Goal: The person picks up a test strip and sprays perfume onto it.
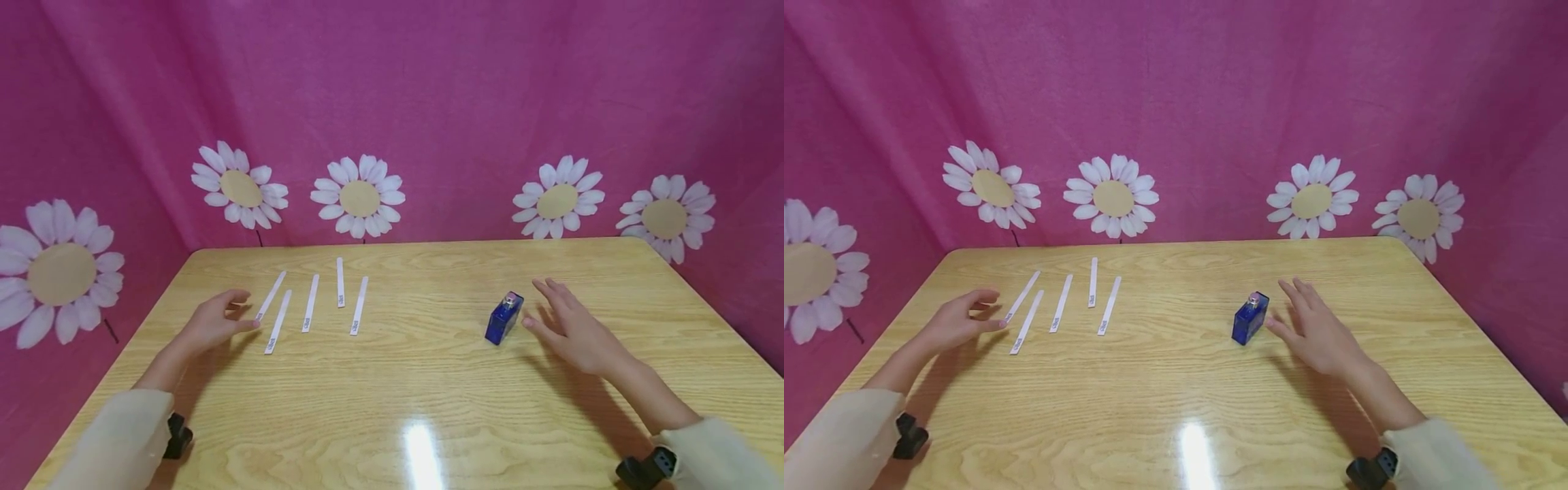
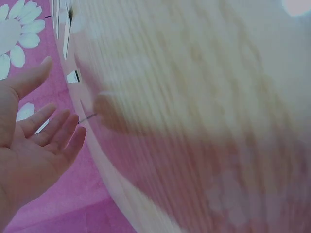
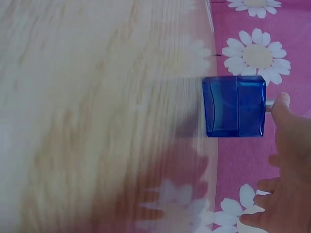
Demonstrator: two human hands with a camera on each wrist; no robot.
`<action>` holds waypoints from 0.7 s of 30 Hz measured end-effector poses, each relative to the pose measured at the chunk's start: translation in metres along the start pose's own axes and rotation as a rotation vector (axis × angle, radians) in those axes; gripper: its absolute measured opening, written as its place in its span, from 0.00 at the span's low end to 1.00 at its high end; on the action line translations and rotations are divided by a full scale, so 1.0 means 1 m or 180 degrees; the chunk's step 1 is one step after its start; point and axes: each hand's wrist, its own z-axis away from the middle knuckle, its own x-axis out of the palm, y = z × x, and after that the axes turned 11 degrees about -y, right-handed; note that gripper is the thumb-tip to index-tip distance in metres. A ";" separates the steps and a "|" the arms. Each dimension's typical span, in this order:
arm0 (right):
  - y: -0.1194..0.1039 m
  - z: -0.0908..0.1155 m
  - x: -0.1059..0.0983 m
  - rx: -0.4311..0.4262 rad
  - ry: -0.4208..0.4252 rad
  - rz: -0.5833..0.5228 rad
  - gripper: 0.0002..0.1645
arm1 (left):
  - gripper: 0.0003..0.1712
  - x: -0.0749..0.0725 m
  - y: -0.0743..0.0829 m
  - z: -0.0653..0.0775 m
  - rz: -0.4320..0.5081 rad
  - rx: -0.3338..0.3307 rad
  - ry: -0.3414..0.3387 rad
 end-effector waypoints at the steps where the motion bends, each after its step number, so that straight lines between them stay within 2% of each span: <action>1: -0.001 0.000 0.001 -0.0014 -0.0007 -0.0021 0.47 | 0.38 0.001 0.000 -0.001 0.0040 -0.0005 0.0000; 7: -0.010 -0.001 0.005 -0.0073 -0.0038 -0.0137 0.46 | 0.34 0.006 0.001 -0.008 0.0170 0.0010 0.0078; 13: -0.016 -0.004 0.008 -0.0152 -0.0016 -0.0216 0.45 | 0.28 0.008 0.000 -0.014 0.0033 0.0040 0.0172; 21: -0.022 -0.006 0.010 -0.0224 0.0093 -0.0189 0.45 | 0.23 0.007 0.001 -0.017 0.0079 0.0127 0.0133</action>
